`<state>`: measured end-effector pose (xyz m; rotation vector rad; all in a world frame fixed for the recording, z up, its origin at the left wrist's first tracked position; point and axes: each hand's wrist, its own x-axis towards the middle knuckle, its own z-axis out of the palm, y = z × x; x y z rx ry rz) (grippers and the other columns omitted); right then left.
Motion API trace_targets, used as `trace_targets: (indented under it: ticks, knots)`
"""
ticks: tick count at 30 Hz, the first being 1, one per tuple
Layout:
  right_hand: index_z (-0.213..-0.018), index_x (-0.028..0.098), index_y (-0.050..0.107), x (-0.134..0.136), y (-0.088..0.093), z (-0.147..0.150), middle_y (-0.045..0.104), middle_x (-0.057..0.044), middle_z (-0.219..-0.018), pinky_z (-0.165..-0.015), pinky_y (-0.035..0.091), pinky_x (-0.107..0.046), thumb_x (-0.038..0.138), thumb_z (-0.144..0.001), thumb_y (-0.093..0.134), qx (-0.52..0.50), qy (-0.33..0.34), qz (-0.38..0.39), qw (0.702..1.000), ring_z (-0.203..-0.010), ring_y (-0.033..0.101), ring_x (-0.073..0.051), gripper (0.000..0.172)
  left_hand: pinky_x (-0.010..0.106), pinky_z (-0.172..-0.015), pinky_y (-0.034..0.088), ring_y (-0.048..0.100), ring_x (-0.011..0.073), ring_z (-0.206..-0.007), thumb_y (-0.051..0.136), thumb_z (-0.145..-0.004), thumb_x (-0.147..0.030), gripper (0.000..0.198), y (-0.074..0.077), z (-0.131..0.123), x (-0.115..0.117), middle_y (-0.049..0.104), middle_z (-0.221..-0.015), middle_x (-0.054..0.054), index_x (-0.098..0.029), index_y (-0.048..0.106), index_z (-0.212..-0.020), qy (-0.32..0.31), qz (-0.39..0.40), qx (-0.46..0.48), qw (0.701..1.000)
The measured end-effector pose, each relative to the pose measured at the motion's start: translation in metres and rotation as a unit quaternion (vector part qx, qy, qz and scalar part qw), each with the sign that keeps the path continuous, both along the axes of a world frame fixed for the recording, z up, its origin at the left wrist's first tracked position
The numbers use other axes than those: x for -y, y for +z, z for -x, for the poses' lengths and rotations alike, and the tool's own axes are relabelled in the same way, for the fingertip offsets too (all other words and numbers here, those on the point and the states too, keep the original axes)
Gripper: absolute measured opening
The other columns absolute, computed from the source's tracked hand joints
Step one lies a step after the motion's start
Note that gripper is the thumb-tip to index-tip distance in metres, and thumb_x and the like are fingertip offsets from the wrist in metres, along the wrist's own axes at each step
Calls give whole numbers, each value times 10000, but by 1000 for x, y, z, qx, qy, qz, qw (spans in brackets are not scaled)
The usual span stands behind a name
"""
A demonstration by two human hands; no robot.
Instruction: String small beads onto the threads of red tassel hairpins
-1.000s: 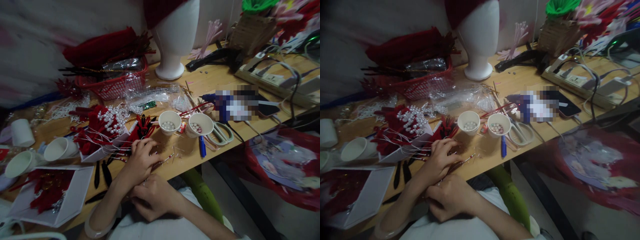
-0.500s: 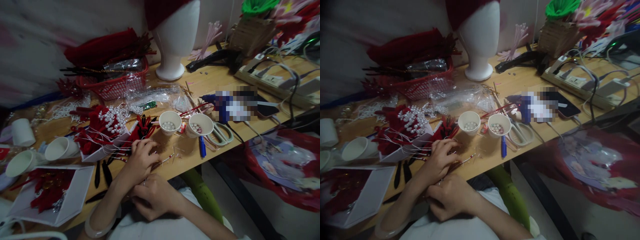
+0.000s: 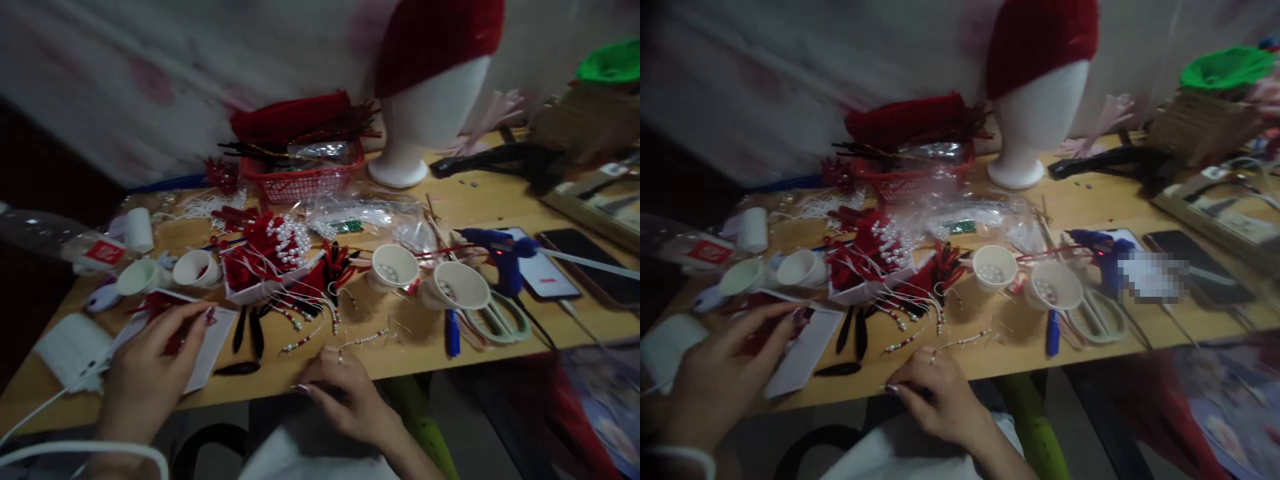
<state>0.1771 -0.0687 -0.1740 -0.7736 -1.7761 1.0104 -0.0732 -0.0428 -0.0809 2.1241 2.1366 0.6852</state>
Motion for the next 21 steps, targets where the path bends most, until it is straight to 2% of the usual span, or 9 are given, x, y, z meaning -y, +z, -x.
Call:
trace_targets:
  ticks: [2,6,10,13,17,21]
  knots:
    - [-884,188,696,-3,4,0,704,-30,-739,-649,475,-232,253,-981,556,-7,-8,19,1000,-698,631,-139,183,353,-747,515,672,229,-805,520,-912,-312,174,-1,26,8,743,-973,-29,-298,663,-1009,48,33,-12,998]
    - [-926,204,702,-8,10,2,717,-28,-751,-622,497,-220,208,-978,542,28,-24,25,999,-689,663,-144,168,375,-806,489,661,261,-898,517,-881,-288,203,-14,50,10,735,-932,43,-239,714,-874,28,95,6,995]
    - [-969,230,716,-12,10,6,743,-35,-777,-614,535,-213,202,-961,550,43,-39,25,998,-681,701,-158,169,396,-808,461,632,270,-887,578,-853,-215,182,-26,52,6,710,-859,63,-225,758,-829,14,131,-19,991]
    - [-960,252,736,-11,4,10,746,-43,-797,-611,546,-221,265,-949,575,49,-56,44,996,-686,707,-176,161,414,-779,433,603,283,-879,611,-839,-166,180,-32,50,3,701,-842,75,-222,781,-821,16,146,-45,988]
    - [-915,244,747,-7,-3,17,735,-60,-793,-633,555,-250,366,-925,616,51,-87,117,988,-689,699,-200,179,422,-776,402,566,271,-878,626,-837,-145,188,-39,48,-3,695,-819,72,-233,789,-808,7,127,-42,991]
    - [-871,254,753,-8,-1,24,719,-46,-739,-625,550,-249,366,-898,661,34,-123,121,984,-640,665,-189,148,416,-770,385,553,253,-870,628,-852,-152,180,-44,47,-9,681,-825,63,-234,788,-855,11,118,-21,993]
